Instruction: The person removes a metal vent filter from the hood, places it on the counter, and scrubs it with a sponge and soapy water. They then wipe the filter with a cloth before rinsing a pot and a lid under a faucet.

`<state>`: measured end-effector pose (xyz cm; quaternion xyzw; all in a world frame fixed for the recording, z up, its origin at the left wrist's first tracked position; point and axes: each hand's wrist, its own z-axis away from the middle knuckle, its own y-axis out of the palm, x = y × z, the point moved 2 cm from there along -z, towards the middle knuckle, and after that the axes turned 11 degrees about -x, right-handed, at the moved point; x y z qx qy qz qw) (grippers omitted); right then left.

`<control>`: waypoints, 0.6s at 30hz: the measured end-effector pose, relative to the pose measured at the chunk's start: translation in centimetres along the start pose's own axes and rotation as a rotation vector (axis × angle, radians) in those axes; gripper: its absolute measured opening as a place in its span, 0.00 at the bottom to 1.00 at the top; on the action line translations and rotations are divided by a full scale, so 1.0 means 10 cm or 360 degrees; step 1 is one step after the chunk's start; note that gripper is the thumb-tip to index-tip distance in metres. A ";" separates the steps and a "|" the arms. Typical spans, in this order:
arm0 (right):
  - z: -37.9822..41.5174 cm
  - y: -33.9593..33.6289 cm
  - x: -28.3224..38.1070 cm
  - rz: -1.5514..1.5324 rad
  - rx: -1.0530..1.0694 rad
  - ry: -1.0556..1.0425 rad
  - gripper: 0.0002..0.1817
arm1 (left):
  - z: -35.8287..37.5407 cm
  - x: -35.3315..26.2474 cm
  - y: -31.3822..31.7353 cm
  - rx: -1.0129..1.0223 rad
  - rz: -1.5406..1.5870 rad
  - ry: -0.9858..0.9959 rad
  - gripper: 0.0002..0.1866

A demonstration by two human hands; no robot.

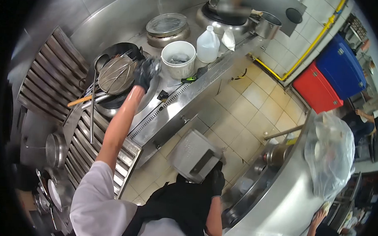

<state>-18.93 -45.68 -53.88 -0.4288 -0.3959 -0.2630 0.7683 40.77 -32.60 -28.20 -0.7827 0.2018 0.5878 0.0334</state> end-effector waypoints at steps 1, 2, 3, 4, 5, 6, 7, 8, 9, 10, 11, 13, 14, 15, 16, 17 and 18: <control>-0.26 0.19 -0.01 0.0240 -0.0035 -0.0417 0.20 | -0.24 0.11 0.13 0.0148 0.0707 -0.0320 0.22; -0.43 0.33 0.04 0.0465 -0.0069 -0.0834 0.18 | -0.45 0.17 0.19 0.0119 0.0670 -0.0322 0.22; -0.60 0.42 0.16 0.0542 0.0057 -0.1194 0.17 | -0.61 0.22 0.26 0.0269 0.0829 -0.0534 0.24; -0.82 0.53 0.32 0.0608 0.0179 -0.1559 0.17 | -0.69 0.29 0.34 0.0418 0.0994 -0.0745 0.26; -0.97 0.60 0.61 0.0595 0.0216 -0.1560 0.17 | -0.60 0.40 0.43 0.0386 0.0974 -0.0747 0.26; -1.06 0.62 1.10 0.0154 0.0419 -0.1293 0.17 | -0.37 0.58 0.47 -0.0116 0.0725 -0.0787 0.31; -1.13 0.64 1.42 -0.0269 0.0613 -0.0998 0.18 | -0.09 0.77 0.42 -0.0617 0.0467 -0.0813 0.35; -1.23 0.70 1.55 -0.0269 0.0642 -0.0998 0.18 | 0.19 1.12 0.31 -0.0747 0.0186 -0.0916 0.34; -1.36 0.78 1.61 -0.0589 0.0811 -0.0352 0.18 | 0.57 1.46 0.19 -0.0572 -0.0685 -0.0517 0.34; -1.46 0.84 1.65 -0.0880 0.0944 0.0314 0.18 | 0.95 1.79 0.08 -0.0575 -0.1611 -0.0121 0.35; -1.55 0.84 1.72 -0.0863 0.0958 0.0317 0.18 | 1.39 1.81 0.22 -0.0454 -0.1920 0.0658 0.38; -1.71 0.85 1.84 -0.0581 0.0965 0.0105 0.19 | 1.77 1.02 0.61 -0.0075 -0.2613 0.0131 0.49; -1.81 0.93 1.82 -0.0556 0.0977 0.0107 0.19 | 1.77 0.85 0.62 -0.0005 -0.2557 0.0134 0.53; -1.94 1.06 1.77 -0.0313 0.0879 -0.0141 0.21 | 1.74 0.87 0.58 0.0027 -0.2509 -0.0135 0.53; -2.04 1.16 1.75 -0.0070 0.0781 -0.0387 0.24 | 1.72 0.91 0.52 0.0059 -0.2449 -0.0405 0.54; -2.06 1.26 1.92 -0.0049 0.0793 -0.0386 0.24 | 1.70 0.92 0.50 0.0050 -0.2441 -0.0429 0.54; -2.09 1.40 2.12 -0.0069 0.0696 -0.0526 0.23 | 1.68 0.94 0.50 0.0070 -0.2491 -0.0385 0.54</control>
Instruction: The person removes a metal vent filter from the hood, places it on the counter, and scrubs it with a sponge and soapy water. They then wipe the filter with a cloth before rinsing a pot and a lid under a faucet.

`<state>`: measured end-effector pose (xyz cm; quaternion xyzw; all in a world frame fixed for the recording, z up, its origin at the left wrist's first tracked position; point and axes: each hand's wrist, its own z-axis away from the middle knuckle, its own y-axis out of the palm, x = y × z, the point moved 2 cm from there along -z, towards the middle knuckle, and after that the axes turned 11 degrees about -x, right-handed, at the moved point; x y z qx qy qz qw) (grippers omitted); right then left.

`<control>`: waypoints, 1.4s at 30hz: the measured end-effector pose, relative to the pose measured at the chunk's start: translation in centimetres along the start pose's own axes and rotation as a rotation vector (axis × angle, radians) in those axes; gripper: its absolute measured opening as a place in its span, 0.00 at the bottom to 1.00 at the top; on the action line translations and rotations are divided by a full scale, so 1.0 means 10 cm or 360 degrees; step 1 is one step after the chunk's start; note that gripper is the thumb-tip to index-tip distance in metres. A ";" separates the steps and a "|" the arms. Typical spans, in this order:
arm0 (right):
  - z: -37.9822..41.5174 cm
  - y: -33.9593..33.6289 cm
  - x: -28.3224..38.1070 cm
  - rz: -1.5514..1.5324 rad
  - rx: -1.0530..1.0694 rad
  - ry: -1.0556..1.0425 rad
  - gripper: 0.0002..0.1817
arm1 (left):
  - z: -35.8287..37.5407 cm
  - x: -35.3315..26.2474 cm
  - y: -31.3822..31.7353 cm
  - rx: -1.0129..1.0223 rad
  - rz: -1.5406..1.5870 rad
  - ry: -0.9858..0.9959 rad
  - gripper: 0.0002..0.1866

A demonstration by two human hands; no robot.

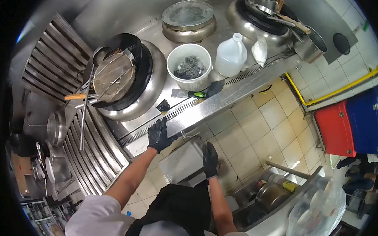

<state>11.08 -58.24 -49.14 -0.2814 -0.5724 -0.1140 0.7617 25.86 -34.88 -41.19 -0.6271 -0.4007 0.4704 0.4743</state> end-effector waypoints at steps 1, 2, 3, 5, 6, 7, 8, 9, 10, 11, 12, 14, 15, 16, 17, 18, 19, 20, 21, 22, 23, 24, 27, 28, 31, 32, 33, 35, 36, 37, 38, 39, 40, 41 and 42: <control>-0.16 0.12 0.23 0.0028 -0.0094 -0.0139 0.23 | -0.02 0.00 0.02 -0.0017 -0.0048 0.0040 0.53; -0.33 0.30 0.35 0.0045 -0.0089 -0.0132 0.23 | -0.04 0.00 0.04 -0.0005 -0.0037 0.0032 0.53; -0.50 0.46 0.48 0.0050 -0.0209 -0.0305 0.21 | -0.05 -0.01 0.05 -0.0033 -0.0067 0.0026 0.52; -0.89 0.65 0.74 0.0100 -0.0288 -0.0482 0.19 | -0.10 0.01 0.16 -0.0092 -0.0059 0.0023 0.49; -1.03 0.69 0.89 0.0324 -0.0425 -0.0714 0.19 | -0.09 -0.01 0.18 -0.0061 -0.0038 -0.0011 0.49; -1.16 0.74 1.01 0.0538 -0.0557 -0.0955 0.19 | -0.10 -0.02 0.16 -0.0008 -0.0031 -0.0047 0.50; -1.31 0.79 1.05 0.0554 -0.0526 -0.0960 0.19 | -0.15 -0.03 0.17 0.0032 -0.0028 -0.0081 0.51; -1.42 0.81 1.09 0.0618 -0.0576 -0.1053 0.19 | -0.15 0.00 0.20 0.0051 0.0028 -0.0080 0.50; -1.61 0.86 1.12 0.0671 -0.0640 -0.1157 0.19 | -0.24 0.00 0.23 0.0050 0.0034 -0.0088 0.50; -1.74 0.93 1.02 0.0828 -0.0733 -0.1284 0.17 | -0.27 0.00 0.22 0.0047 0.0046 -0.0103 0.49; -1.80 0.92 0.88 0.0850 -0.0703 -0.1265 0.17 | -0.22 0.00 0.21 0.0061 0.0061 -0.0125 0.49; -1.88 0.90 0.91 0.0724 -0.0617 -0.1356 0.16 | -0.20 0.01 0.23 0.0059 0.0067 -0.0132 0.48; -1.91 0.88 0.94 0.0735 -0.0575 -0.1274 0.13 | -0.21 0.02 0.23 0.0056 0.0081 -0.0133 0.48; -1.95 0.88 1.01 0.0735 -0.0568 -0.1277 0.13 | -0.24 0.02 0.23 0.0044 0.0095 -0.0130 0.48; -2.02 0.84 1.11 0.0504 -0.0692 -0.1062 0.13 | -0.25 0.02 0.23 0.0043 0.0097 -0.0135 0.48; -2.12 0.81 1.21 0.0271 -0.0814 -0.0845 0.12 | -0.27 0.01 0.22 0.0019 0.0110 -0.0133 0.49; -2.19 0.76 1.84 0.0343 -0.0747 -0.1287 0.13 | -0.26 0.00 0.21 0.0003 0.0124 -0.0133 0.49; -2.35 0.80 2.17 0.0560 -0.0569 -0.1504 0.13 | -0.25 0.00 0.21 0.0009 0.0125 -0.0134 0.49; -2.49 0.85 2.44 0.0779 -0.0384 -0.1708 0.13 | -0.25 0.00 0.21 0.0027 0.0114 -0.0132 0.49; -2.60 0.93 2.73 0.1145 -0.0060 -0.1639 0.11 | -0.25 0.00 0.20 0.0036 0.0102 -0.0131 0.49; -2.83 1.09 2.69 0.1602 0.0155 -0.1634 0.08 | -0.23 0.00 0.22 0.0034 0.0075 -0.0119 0.50; -3.13 1.29 2.59 0.1760 0.0391 -0.1525 0.08 | -0.25 0.00 0.21 0.0032 0.0072 -0.0111 0.50; -3.52 1.56 2.44 0.2077 0.0861 -0.1662 0.12 | -0.25 0.00 0.21 0.0090 0.0072 -0.0187 0.49; -3.52 1.58 2.37 0.2170 0.0999 -0.1870 0.17 | -0.25 0.00 0.22 -0.0029 0.0080 -0.0137 0.48; -3.61 1.77 2.26 0.2380 0.1632 -0.1319 0.20 | -0.22 0.03 0.23 -0.0159 0.0088 -0.0098 0.46; -3.67 1.84 2.19 0.2392 0.1639 -0.1339 0.20 | -0.23 0.03 0.23 -0.0174 0.0089 -0.0096 0.46; -3.71 1.88 2.06 0.2329 0.1518 -0.1317 0.20 | -0.22 0.03 0.22 -0.0150 0.0097 -0.0095 0.46; -3.64 1.81 2.22 0.2280 0.1380 -0.1293 0.19 | -0.20 0.02 0.18 -0.0043 0.0098 -0.0140 0.47; -3.65 1.75 2.33 0.2278 0.1343 -0.1291 0.20 | -0.24 0.02 0.18 0.0060 0.0092 -0.0175 0.49; -3.58 1.68 2.54 0.2277 0.1320 -0.1291 0.20 | -0.24 0.02 0.17 0.0003 0.0119 -0.0157 0.49; -3.54 1.57 2.77 0.2294 0.1315 -0.1300 0.20 | -0.26 0.03 0.18 -0.0009 0.0133 -0.0162 0.49; -3.48 1.42 3.05 0.2133 0.1239 -0.1427 0.20 | -0.25 0.04 0.20 0.0009 0.0106 -0.0157 0.49; -3.42 1.27 3.25 0.1963 0.1171 -0.1540 0.21 | -0.21 0.04 0.20 0.0037 0.0075 -0.0152 0.49; -3.42 1.13 3.39 0.1719 0.1011 -0.1578 0.21 | -0.21 0.04 0.20 0.0093 0.0091 -0.0176 0.50; -3.42 0.99 3.53 0.1476 0.0843 -0.1609 0.21 | -0.20 0.03 0.20 0.0088 0.0095 -0.0169 0.50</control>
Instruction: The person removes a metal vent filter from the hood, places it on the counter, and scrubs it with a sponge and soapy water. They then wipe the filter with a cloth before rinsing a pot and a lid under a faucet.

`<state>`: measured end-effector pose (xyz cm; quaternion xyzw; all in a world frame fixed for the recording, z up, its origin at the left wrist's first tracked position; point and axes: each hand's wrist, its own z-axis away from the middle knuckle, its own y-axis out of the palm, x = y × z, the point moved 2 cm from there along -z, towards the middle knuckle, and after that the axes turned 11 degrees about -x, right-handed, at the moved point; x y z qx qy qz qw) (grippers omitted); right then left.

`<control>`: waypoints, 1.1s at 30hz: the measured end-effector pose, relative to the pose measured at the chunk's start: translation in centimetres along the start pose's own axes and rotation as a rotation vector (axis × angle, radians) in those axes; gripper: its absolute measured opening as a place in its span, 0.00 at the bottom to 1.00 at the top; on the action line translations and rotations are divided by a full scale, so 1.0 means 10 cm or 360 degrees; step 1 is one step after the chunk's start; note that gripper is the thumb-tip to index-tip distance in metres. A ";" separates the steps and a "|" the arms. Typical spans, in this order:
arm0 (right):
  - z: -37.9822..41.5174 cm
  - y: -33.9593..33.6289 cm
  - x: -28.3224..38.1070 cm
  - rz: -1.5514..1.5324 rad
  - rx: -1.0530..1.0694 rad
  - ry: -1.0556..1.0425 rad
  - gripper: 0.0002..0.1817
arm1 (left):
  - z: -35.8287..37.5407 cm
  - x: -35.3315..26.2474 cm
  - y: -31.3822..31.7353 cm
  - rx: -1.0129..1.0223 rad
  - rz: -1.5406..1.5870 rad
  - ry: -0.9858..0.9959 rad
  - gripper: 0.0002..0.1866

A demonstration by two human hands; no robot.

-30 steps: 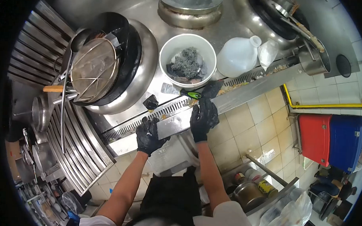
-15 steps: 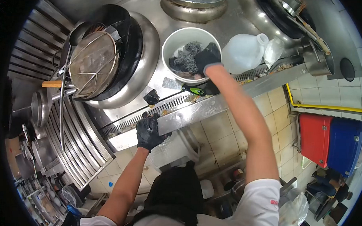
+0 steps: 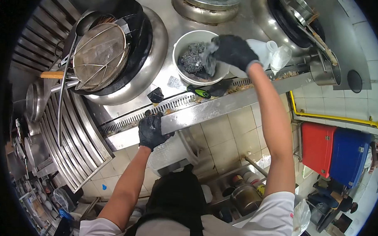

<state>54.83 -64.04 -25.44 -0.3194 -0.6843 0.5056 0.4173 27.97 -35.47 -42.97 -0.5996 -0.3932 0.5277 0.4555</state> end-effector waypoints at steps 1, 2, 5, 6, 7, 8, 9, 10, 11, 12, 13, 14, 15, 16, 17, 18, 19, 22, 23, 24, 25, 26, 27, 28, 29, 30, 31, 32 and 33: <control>0.02 -0.17 -0.01 -0.0370 -0.0066 0.0099 0.21 | 0.01 0.00 0.00 -0.0102 -0.0015 0.0032 0.48; 0.05 -0.32 -0.01 -0.0740 -0.0140 0.0199 0.20 | 0.01 0.00 0.00 -0.0206 -0.0029 0.0071 0.47; 0.26 -0.50 -0.01 -0.0966 -0.0485 0.0071 0.16 | 0.03 -0.04 -0.02 -0.0252 -0.0009 0.0034 0.48; 0.37 -0.43 -0.01 -0.1090 -0.0628 0.0166 0.16 | 0.04 -0.06 -0.01 -0.0246 -0.0067 0.0035 0.50; 0.47 -0.37 -0.01 -0.1217 -0.0780 0.0250 0.16 | 0.04 -0.08 0.01 -0.0131 -0.0080 -0.0008 0.52; 0.59 -0.23 0.00 -0.1222 -0.0888 0.0310 0.16 | 0.04 -0.08 0.03 -0.0015 -0.0107 -0.0057 0.53; 0.71 -0.09 0.03 -0.1226 -0.0996 0.0369 0.15 | 0.03 -0.10 0.02 0.0009 -0.0070 -0.0031 0.53; 0.87 -0.04 0.08 -0.1628 -0.1069 0.0501 0.14 | 0.04 -0.09 0.00 0.0035 -0.0046 -0.0024 0.54; 1.03 0.01 0.13 -0.2033 -0.1178 0.0620 0.14 | 0.08 -0.05 0.07 -0.0082 -0.0085 0.0037 0.54; 1.14 0.07 0.20 -0.3024 -0.1156 0.0904 0.13 | 0.03 -0.07 0.04 -0.0110 -0.0079 0.0069 0.54; 1.30 0.14 0.14 -0.3195 -0.1122 0.0786 0.13 | 0.04 -0.09 0.01 -0.0108 -0.0065 0.0052 0.54; 1.47 0.21 0.08 -0.3364 -0.1074 0.0668 0.13 | 0.09 -0.08 -0.01 -0.0097 -0.0053 0.0030 0.54; 1.68 0.20 0.05 -0.2908 -0.1240 0.0743 0.13 | 0.14 -0.07 0.03 -0.0298 -0.0132 0.0120 0.54; 1.95 0.18 0.09 -0.2453 -0.1375 0.0819 0.14 | 0.18 -0.05 -0.04 -0.0292 -0.0132 0.0130 0.54; 2.22 0.08 0.13 -0.2733 -0.1276 0.1024 0.13 | 0.13 -0.09 -0.15 -0.0241 -0.0054 0.0094 0.54; 2.50 -0.04 0.18 -0.3002 -0.1158 0.1230 0.12 | 0.13 -0.12 -0.22 -0.0191 0.0029 0.0056 0.53; 2.87 0.24 -0.07 -0.2563 -0.1361 0.1252 0.12 | 0.16 -0.07 -0.16 -0.0419 0.0041 0.0198 0.53; 3.93 0.60 -0.67 -0.2536 -0.1829 0.1448 0.12 | 0.19 -0.02 0.01 -0.0396 0.0075 0.0156 0.53; 4.23 0.49 -0.67 -0.2790 -0.2012 0.1538 0.12 | 0.21 -0.07 -0.03 -0.0369 0.0024 0.0137 0.54; 4.44 0.34 -0.61 -0.3145 -0.2202 0.1612 0.13 | 0.22 -0.09 -0.08 -0.0346 -0.0041 0.0120 0.55; 4.72 0.39 -0.81 -0.3079 -0.2254 0.1330 0.10 | 0.25 -0.08 -0.06 -0.0391 -0.0055 0.0155 0.55; 4.99 0.44 -1.00 -0.3037 -0.2371 0.1287 0.10 | 0.27 -0.07 -0.02 -0.0435 -0.0065 0.0202 0.56; 5.27 0.47 -1.18 -0.3041 -0.2461 0.1157 0.10 | 0.30 -0.03 0.03 -0.0420 -0.0132 0.0207 0.57; 5.50 0.46 -1.28 -0.3042 -0.2554 0.1017 0.09 | 0.31 0.07 0.11 -0.0414 -0.0205 0.0216 0.57; 5.67 0.41 -1.35 -0.3092 -0.2674 0.1005 0.07 | 0.38 0.26 0.23 -0.0624 -0.0087 0.0366 0.57; 5.76 0.23 -1.24 -0.3060 -0.2852 0.1262 0.06 | 0.42 0.32 0.15 -0.0514 -0.0135 0.0314 0.56; 5.92 0.25 -1.43 -0.3325 -0.2722 0.0918 0.06 | 0.45 0.16 -0.16 -0.0261 -0.0138 0.0222 0.56; 6.08 0.31 -1.66 -0.3558 -0.2542 0.0567 0.06 | 0.50 0.25 -0.22 -0.0163 0.0032 0.0285 0.51; 6.16 0.25 -1.74 -0.3553 -0.2598 0.0549 0.06 | 0.54 0.25 -0.29 -0.0143 0.0048 0.0337 0.50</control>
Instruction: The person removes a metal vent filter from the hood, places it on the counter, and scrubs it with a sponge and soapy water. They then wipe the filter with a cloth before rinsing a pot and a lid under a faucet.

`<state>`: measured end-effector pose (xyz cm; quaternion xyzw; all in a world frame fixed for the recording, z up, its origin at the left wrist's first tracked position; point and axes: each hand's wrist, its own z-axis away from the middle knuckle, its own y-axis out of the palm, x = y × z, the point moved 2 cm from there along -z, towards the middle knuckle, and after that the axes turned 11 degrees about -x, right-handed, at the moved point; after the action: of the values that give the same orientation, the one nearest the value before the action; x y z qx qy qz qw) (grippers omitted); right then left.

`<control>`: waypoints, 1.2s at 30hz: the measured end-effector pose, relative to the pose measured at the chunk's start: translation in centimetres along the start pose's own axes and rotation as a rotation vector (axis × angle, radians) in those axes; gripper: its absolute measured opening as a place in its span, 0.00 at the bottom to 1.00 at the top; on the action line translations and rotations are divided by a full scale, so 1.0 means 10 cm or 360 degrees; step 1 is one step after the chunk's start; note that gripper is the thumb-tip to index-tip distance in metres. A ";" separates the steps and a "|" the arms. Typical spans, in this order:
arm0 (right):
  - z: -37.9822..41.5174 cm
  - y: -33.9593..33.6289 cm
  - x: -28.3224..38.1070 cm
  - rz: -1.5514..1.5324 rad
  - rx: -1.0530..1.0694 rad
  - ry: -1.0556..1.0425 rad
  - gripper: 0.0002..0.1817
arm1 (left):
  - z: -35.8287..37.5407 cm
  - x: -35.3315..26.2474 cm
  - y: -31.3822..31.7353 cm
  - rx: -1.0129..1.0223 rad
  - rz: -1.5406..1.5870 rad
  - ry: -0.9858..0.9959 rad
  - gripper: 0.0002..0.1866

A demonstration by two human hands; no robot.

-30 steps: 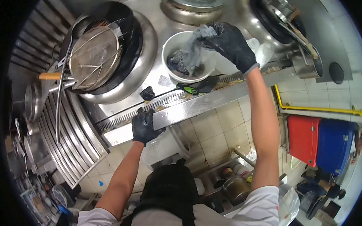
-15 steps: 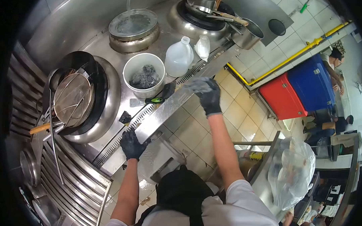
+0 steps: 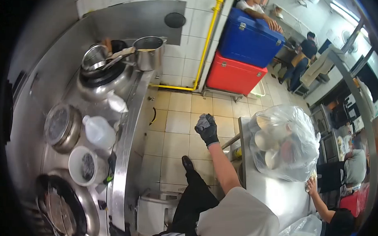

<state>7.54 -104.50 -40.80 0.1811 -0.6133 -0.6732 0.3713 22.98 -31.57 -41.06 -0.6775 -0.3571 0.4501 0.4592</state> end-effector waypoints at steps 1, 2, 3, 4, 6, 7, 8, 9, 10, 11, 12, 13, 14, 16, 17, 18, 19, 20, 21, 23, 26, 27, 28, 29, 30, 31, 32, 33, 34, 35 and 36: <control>-0.01 0.06 0.07 0.0191 -0.0385 -0.0154 0.07 | 0.03 -0.07 -0.05 0.0001 -0.0070 0.0019 0.50; -0.08 0.08 0.14 0.0390 -0.0776 -0.0273 0.08 | 0.07 -0.15 -0.11 0.0015 -0.0144 0.0008 0.50; -0.26 -0.12 0.26 0.0379 -0.0808 -0.0219 0.08 | 0.08 -0.26 -0.14 0.0048 -0.0233 -0.0038 0.50; -0.49 -0.44 0.38 0.0394 -0.0671 -0.0146 0.10 | 0.03 -0.35 -0.15 0.0078 -0.0319 -0.0100 0.50; -0.82 -0.81 0.53 0.0488 -0.0670 -0.0106 0.12 | -0.06 -0.57 -0.08 0.0151 -0.0518 -0.0278 0.50; -0.90 -0.93 0.60 0.0588 -0.0809 -0.0146 0.14 | -0.13 -0.66 0.01 0.0187 -0.0626 -0.0401 0.50; -1.04 -1.02 0.67 0.0547 -0.0906 -0.0165 0.15 | -0.23 -0.74 0.15 0.0218 -0.0756 -0.0522 0.50; -1.14 -1.09 0.74 0.0526 -0.1014 -0.0193 0.16 | -0.33 -0.81 0.31 0.0257 -0.0903 -0.0668 0.50; -1.18 -0.97 0.76 0.0935 -0.1004 -0.0474 0.16 | -0.43 -0.93 0.49 0.0295 -0.1042 -0.0810 0.50; -1.31 -0.83 0.88 0.0909 -0.1072 -0.0467 0.15 | -0.60 -1.05 0.73 0.0318 -0.1179 -0.0933 0.50; -1.43 -0.65 1.00 0.0882 -0.1140 -0.0461 0.13 | -0.80 -1.16 0.95 0.0325 -0.1325 -0.1017 0.50; -1.54 -0.40 1.10 0.0994 -0.0980 -0.0519 0.08 | -0.98 -1.27 1.17 0.0333 -0.1472 -0.1072 0.50; -1.71 -0.30 1.21 0.1069 -0.0849 -0.0602 0.06 | -1.16 -1.38 1.38 0.0338 -0.1599 -0.1119 0.50; -2.01 -0.08 1.46 0.1244 -0.0650 -0.0743 0.03 | -1.49 -1.79 1.54 0.0317 -0.1415 -0.1457 0.49; -2.14 0.27 1.50 0.1297 -0.0645 -0.0832 0.03 | -1.75 -2.23 1.43 0.0263 -0.1216 -0.1716 0.49; -2.37 0.28 1.61 0.1361 -0.0604 -0.0830 0.04 | -1.74 -2.13 1.60 0.0174 -0.1254 -0.1658 0.49; -2.62 0.29 1.72 0.1425 -0.0560 -0.0833 0.05 | -1.74 -2.08 1.69 0.0197 -0.1268 -0.1671 0.49; -2.84 0.56 1.71 0.1441 -0.0576 -0.0988 0.07 | -1.74 -2.01 1.77 0.0132 -0.1306 -0.1644 0.50; -3.02 0.84 1.68 0.1458 -0.0586 -0.1145 0.08 | -1.76 -2.02 1.83 0.0070 -0.1341 -0.1616 0.51; -3.56 0.84 1.93 0.2155 -0.0246 -0.1338 0.12 | -2.04 -2.56 1.56 0.0228 -0.1413 -0.1733 0.49; -4.42 1.66 1.71 0.3014 0.0033 -0.1964 0.18 | -1.94 -2.36 1.73 -0.0030 -0.1647 -0.1500 0.42; -4.67 1.99 1.58 0.2990 0.0210 -0.1722 0.18 | -1.91 -2.26 1.81 0.0013 -0.1658 -0.1509 0.42; -4.94 2.31 1.42 0.3096 0.0181 -0.1443 0.18 | -1.84 -2.09 1.90 -0.0200 -0.1785 -0.1467 0.39; -5.22 2.60 1.23 0.3188 0.0152 -0.1168 0.20 | -1.83 -2.09 1.93 -0.0417 -0.1899 -0.1416 0.37; -5.51 2.88 0.99 0.3369 0.0046 -0.1035 0.21 | -1.99 -2.25 1.93 -0.0018 -0.1867 -0.1924 0.30; -5.79 3.12 0.77 0.3553 -0.0055 -0.0903 0.21 | -2.07 -2.43 1.94 0.0092 -0.1810 -0.2066 0.30; -6.03 3.31 0.50 0.3744 0.0305 -0.1107 0.21 | -2.15 -2.56 1.96 0.0132 -0.1700 -0.2096 0.30; -6.27 3.44 0.28 0.3886 0.0697 -0.1308 0.21 | -2.20 -2.68 2.02 0.0160 -0.1568 -0.2125 0.30; -6.54 3.45 0.12 0.4167 0.1130 -0.1175 0.22 | -2.25 -2.78 2.12 0.0172 -0.1375 -0.2147 0.30; -6.81 3.45 -0.04 0.4390 0.1597 -0.1025 0.24 | -2.31 -2.86 2.25 0.0157 -0.1129 -0.2171 0.30; -7.04 3.42 -0.24 0.4366 0.1641 -0.0999 0.24 | -2.34 -2.95 2.38 0.0115 -0.0776 -0.2209 0.30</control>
<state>67.85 -150.49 -21.27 -0.5600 -0.5181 0.4631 0.4512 36.64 -72.76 -51.18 -0.1227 -0.6911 0.6718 0.2366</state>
